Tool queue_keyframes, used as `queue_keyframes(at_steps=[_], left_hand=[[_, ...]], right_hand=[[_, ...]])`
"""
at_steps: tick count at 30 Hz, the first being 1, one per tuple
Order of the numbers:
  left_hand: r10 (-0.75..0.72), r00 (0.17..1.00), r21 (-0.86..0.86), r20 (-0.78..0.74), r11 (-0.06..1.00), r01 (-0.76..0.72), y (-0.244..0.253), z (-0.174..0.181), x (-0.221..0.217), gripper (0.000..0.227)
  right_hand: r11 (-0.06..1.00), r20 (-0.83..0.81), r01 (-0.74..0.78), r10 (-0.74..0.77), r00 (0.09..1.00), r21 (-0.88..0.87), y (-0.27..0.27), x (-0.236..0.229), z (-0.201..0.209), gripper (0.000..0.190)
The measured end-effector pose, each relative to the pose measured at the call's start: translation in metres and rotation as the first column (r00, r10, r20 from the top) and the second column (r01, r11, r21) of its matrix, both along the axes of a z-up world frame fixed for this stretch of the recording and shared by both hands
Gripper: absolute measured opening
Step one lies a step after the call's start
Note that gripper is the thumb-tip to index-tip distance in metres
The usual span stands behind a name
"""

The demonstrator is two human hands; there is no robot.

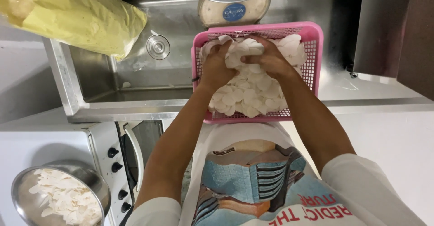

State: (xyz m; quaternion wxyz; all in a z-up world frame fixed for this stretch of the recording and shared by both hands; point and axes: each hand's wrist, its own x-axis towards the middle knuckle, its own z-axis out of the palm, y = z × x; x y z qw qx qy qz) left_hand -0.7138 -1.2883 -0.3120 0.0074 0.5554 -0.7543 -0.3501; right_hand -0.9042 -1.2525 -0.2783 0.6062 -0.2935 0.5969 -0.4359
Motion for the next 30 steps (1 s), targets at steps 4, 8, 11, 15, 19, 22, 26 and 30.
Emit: queue_keyframes(at_steps=[4,8,11,15,19,22,26,30], left_hand=[[0.069,0.989,0.016,-0.128,0.998,-0.068,0.006,0.007,-0.005,0.108],[0.134,0.921,0.056,-0.367,0.991,-0.121,0.019,-0.001,-0.004,0.105],[0.16,0.925,0.038,-0.345,0.987,-0.157,0.031,-0.007,-0.02,0.096],[0.126,0.903,0.03,-0.411,0.992,-0.125,0.049,0.051,-0.026,0.093],[0.079,0.888,0.003,-0.452,0.996,-0.087,0.068,0.118,-0.043,0.084],[0.006,0.87,-0.034,-0.493,0.999,-0.026,0.065,0.186,-0.052,0.083],[-0.266,0.832,-0.347,-0.487,0.933,0.095,0.043,0.25,-0.055,0.085],[-0.334,0.804,-0.458,-0.492,0.885,0.087,-0.032,0.286,-0.057,0.096]], right_hand=[[0.998,0.13,0.027,-0.02,0.991,-0.052,0.003,0.001,0.007,0.079],[0.998,0.245,0.015,0.002,0.97,-0.069,0.017,-0.008,-0.006,0.088],[0.996,0.205,0.086,-0.083,0.975,-0.006,0.022,0.006,-0.008,0.078],[0.998,0.102,0.055,-0.053,0.993,-0.016,0.042,-0.017,0.034,0.08],[0.999,-0.027,0.042,-0.041,0.999,0.022,0.063,-0.038,0.096,0.086],[0.992,-0.024,0.129,-0.129,0.991,0.009,0.067,-0.046,0.159,0.089],[0.972,-0.179,0.098,-0.138,0.974,-0.215,0.052,-0.064,0.21,0.081],[0.855,-0.239,0.038,-0.186,0.953,-0.517,-0.013,-0.066,0.25,0.074]])
